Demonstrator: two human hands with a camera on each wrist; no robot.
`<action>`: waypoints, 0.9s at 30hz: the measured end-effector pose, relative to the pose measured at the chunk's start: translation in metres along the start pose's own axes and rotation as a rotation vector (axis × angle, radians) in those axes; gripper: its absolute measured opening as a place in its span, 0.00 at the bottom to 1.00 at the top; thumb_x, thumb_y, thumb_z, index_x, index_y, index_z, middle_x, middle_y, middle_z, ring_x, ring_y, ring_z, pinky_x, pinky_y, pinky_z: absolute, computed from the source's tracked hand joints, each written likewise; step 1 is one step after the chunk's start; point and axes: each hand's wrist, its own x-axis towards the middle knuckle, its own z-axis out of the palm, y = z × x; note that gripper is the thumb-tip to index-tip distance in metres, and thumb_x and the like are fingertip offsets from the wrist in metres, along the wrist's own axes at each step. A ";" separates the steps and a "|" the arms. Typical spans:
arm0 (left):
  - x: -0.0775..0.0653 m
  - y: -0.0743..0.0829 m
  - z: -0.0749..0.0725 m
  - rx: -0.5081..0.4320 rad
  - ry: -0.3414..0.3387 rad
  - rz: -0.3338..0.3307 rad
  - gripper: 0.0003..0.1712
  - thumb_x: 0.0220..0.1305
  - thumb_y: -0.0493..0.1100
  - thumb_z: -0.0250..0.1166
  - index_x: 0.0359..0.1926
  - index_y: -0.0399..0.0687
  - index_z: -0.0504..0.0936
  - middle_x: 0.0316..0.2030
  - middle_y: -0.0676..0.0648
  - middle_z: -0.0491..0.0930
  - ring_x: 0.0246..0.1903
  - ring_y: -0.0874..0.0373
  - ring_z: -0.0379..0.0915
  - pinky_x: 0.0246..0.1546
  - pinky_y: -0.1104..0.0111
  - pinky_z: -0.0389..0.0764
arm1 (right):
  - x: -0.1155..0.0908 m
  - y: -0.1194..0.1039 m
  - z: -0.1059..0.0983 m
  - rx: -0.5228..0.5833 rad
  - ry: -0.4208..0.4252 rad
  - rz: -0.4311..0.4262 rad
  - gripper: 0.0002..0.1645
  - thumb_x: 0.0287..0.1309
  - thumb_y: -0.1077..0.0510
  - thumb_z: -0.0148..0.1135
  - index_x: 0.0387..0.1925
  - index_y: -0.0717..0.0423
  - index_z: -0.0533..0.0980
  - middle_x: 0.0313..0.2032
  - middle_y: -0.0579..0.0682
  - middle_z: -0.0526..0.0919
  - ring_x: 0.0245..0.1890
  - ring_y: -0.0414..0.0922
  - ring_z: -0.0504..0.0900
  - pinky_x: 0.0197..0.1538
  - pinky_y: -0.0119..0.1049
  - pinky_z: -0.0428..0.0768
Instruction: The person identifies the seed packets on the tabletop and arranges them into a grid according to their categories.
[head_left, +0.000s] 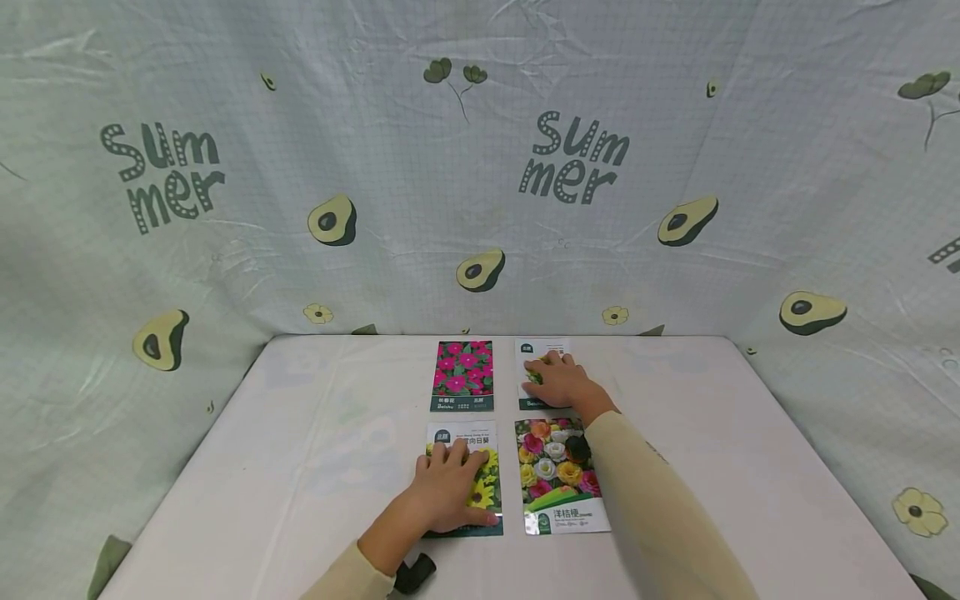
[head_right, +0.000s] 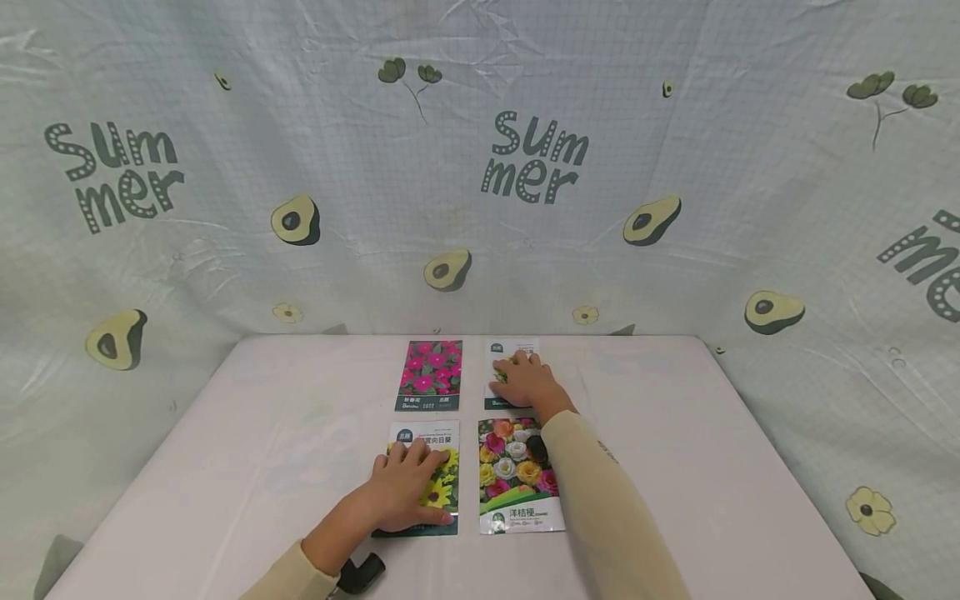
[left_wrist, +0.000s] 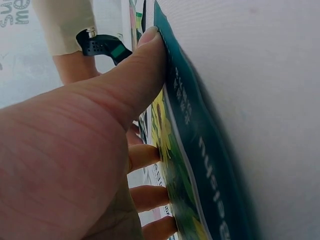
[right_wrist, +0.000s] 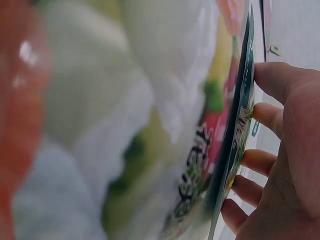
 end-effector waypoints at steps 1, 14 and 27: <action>0.000 0.000 0.001 0.000 0.004 0.001 0.53 0.49 0.72 0.75 0.72 0.56 0.70 0.62 0.42 0.67 0.56 0.42 0.61 0.51 0.48 0.65 | 0.000 -0.001 0.000 0.001 0.002 -0.001 0.37 0.74 0.35 0.51 0.78 0.40 0.62 0.76 0.60 0.58 0.75 0.64 0.57 0.73 0.65 0.60; 0.003 -0.001 0.005 0.009 0.012 -0.004 0.54 0.49 0.73 0.75 0.72 0.56 0.70 0.62 0.43 0.67 0.56 0.42 0.61 0.51 0.48 0.65 | -0.002 -0.008 0.001 0.007 0.013 -0.021 0.37 0.74 0.36 0.52 0.77 0.41 0.63 0.75 0.61 0.60 0.75 0.65 0.57 0.72 0.65 0.60; -0.001 0.000 0.003 0.010 0.003 -0.004 0.53 0.49 0.72 0.75 0.72 0.56 0.70 0.62 0.42 0.67 0.56 0.42 0.61 0.51 0.47 0.66 | 0.000 -0.007 0.006 0.000 0.029 -0.020 0.36 0.74 0.36 0.51 0.77 0.41 0.63 0.76 0.60 0.59 0.75 0.65 0.57 0.73 0.64 0.60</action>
